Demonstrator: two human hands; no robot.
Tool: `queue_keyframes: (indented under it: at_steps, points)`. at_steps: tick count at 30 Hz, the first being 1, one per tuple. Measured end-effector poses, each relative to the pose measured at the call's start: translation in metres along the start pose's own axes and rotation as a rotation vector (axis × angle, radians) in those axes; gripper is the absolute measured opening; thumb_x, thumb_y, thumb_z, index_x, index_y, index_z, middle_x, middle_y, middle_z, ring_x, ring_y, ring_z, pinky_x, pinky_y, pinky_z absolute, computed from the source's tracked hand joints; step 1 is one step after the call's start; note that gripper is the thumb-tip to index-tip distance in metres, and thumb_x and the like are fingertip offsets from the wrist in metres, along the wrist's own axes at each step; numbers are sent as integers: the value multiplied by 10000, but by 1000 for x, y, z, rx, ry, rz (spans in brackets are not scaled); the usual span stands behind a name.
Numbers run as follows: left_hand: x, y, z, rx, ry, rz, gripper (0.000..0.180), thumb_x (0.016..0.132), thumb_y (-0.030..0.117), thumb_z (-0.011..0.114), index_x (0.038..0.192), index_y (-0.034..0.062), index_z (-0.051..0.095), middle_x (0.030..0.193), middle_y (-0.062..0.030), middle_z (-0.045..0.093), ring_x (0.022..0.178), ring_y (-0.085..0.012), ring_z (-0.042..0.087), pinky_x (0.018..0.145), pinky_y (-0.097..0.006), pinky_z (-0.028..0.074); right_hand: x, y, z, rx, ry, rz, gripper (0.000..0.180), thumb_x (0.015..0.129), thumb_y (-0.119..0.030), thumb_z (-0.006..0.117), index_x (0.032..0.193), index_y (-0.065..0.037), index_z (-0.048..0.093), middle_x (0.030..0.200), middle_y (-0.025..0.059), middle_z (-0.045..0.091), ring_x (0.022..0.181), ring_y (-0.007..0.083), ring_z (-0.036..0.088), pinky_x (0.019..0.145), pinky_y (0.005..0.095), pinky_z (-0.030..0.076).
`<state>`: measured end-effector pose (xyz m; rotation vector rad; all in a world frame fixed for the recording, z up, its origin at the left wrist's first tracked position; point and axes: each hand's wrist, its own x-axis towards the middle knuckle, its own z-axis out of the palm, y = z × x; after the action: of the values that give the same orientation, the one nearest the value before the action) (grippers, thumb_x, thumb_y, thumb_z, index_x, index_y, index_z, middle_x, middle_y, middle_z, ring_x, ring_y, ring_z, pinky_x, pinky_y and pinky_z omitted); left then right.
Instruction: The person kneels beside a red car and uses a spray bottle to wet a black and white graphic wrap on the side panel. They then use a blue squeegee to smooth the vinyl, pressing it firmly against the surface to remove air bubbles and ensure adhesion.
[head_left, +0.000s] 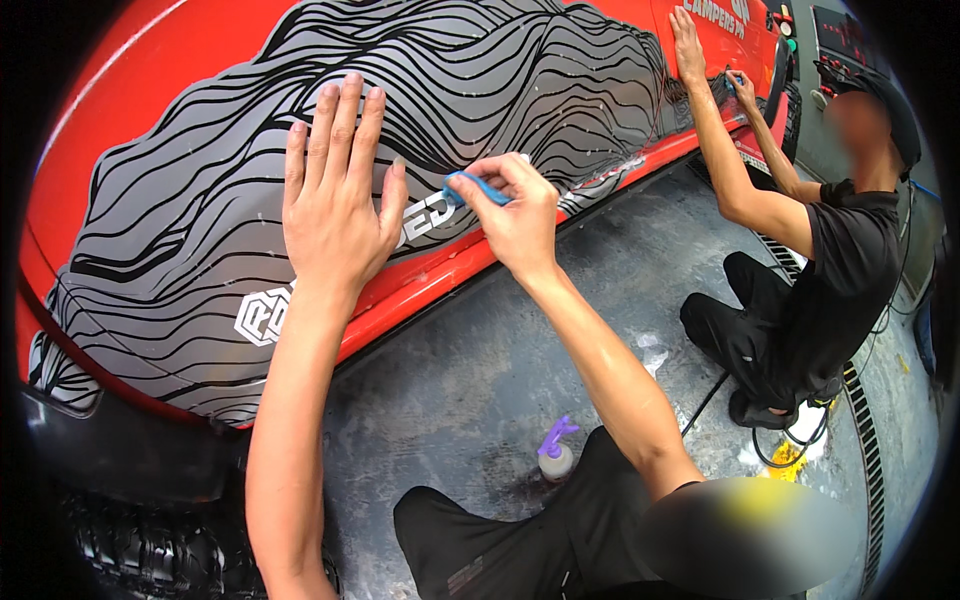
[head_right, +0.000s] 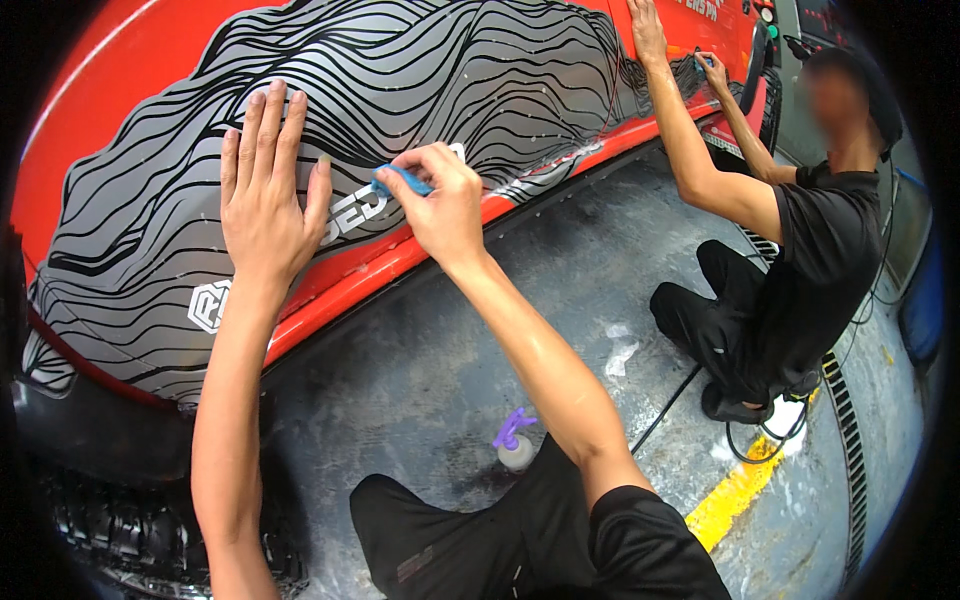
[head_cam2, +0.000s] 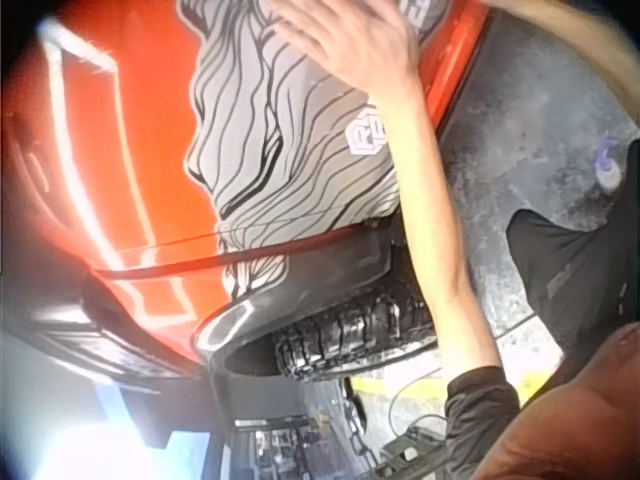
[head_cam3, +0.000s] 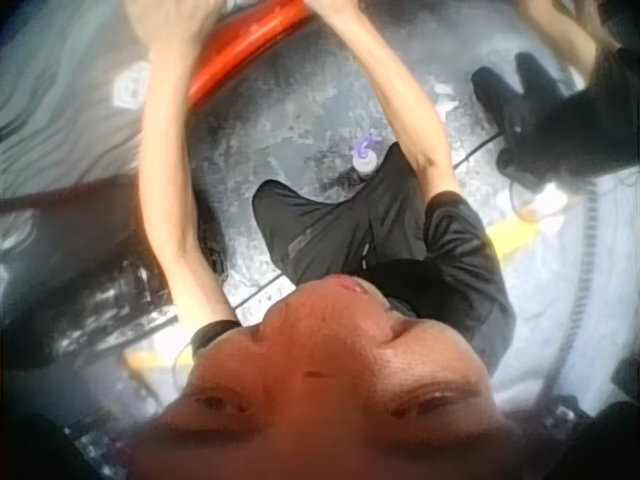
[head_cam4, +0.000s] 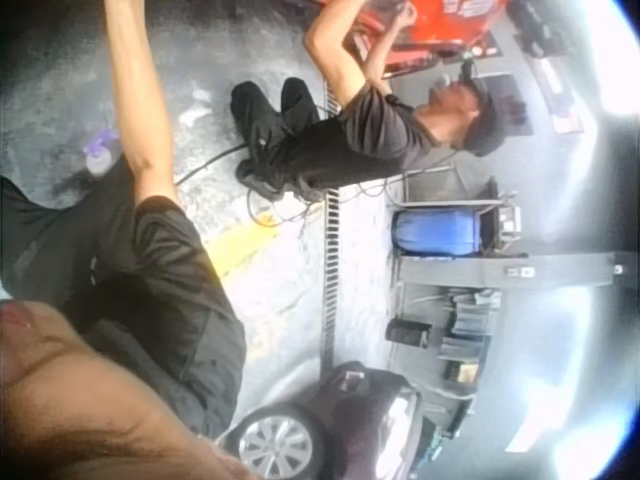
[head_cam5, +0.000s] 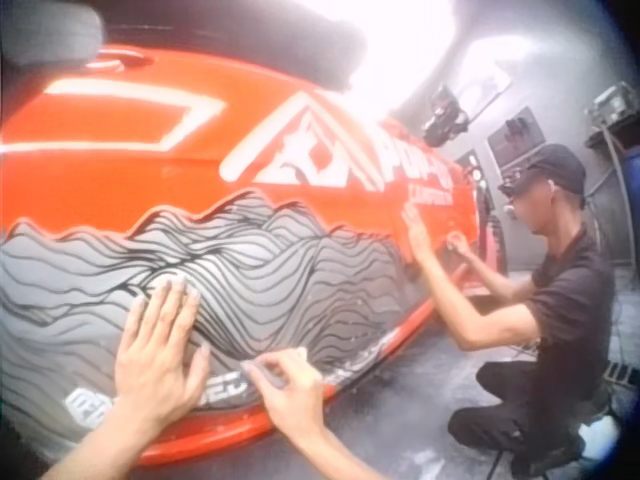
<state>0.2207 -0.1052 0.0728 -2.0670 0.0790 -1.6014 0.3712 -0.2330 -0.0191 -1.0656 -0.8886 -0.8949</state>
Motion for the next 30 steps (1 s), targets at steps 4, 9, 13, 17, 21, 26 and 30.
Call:
queue_keyframes:
  at_steps: [4, 9, 13, 17, 21, 26, 30]
  points:
    - [46, -39, -18, -52, -14, 197, 631, 1063, 338, 640, 1666, 197, 521, 1749, -50, 470, 1598, -264, 440, 1298, -443, 329, 17, 13, -6, 149, 113, 159, 197, 914, -130, 914, 984, -6, 779, 867, 81, 743, 740, 176, 722, 665, 308, 567]
    - [86, -65, -19, 178, 108, 152, 640, 1079, 371, 614, 1676, 183, 479, 1763, -48, 438, 1660, -226, 349, 1387, -461, 210, 14, 6, -9, 25, 33, -4, 197, 889, -95, 923, 979, 1, 777, 878, 79, 742, 737, 171, 721, 668, 308, 572]
    - [85, -29, -36, 192, 15, 75, 677, 1048, 359, 617, 1646, 70, 486, 1737, -146, 459, 1665, -289, 341, 1393, -493, 171, 29, -9, -6, -47, -8, -146, 189, 883, -86, 931, 972, -5, 784, 890, 62, 750, 717, 136, 682, 652, 284, 540]
    - [84, -31, -35, 181, 5, 70, 682, 1049, 353, 614, 1653, 66, 480, 1738, -149, 456, 1669, -290, 330, 1392, -484, 176, 29, 3, -15, -122, -36, -246, 182, 872, -82, 937, 956, -23, 786, 883, 56, 751, 692, 122, 633, 616, 269, 492]
    - [87, -33, -36, 191, -26, 51, 686, 1053, 370, 606, 1656, 69, 479, 1756, -140, 433, 1680, -282, 310, 1399, -477, 162, 50, -17, 1, -98, -30, -280, 177, 878, -80, 930, 953, -25, 779, 874, 50, 744, 712, 132, 642, 628, 286, 501]
    - [88, -43, -26, 293, -13, 100, 694, 1060, 382, 596, 1669, 79, 462, 1775, -119, 409, 1690, -267, 288, 1403, -483, 149, 37, -4, -18, -193, -63, -272, 184, 888, -70, 911, 970, -9, 758, 905, 105, 725, 719, 225, 686, 657, 326, 563]
    - [83, -48, -27, 181, 7, 93, 690, 1077, 403, 576, 1676, 82, 458, 1777, -117, 405, 1689, -265, 289, 1401, -482, 150, 49, -22, 0, -140, -45, -303, 180, 894, -65, 907, 965, -14, 749, 896, 93, 723, 724, 194, 688, 644, 314, 558]
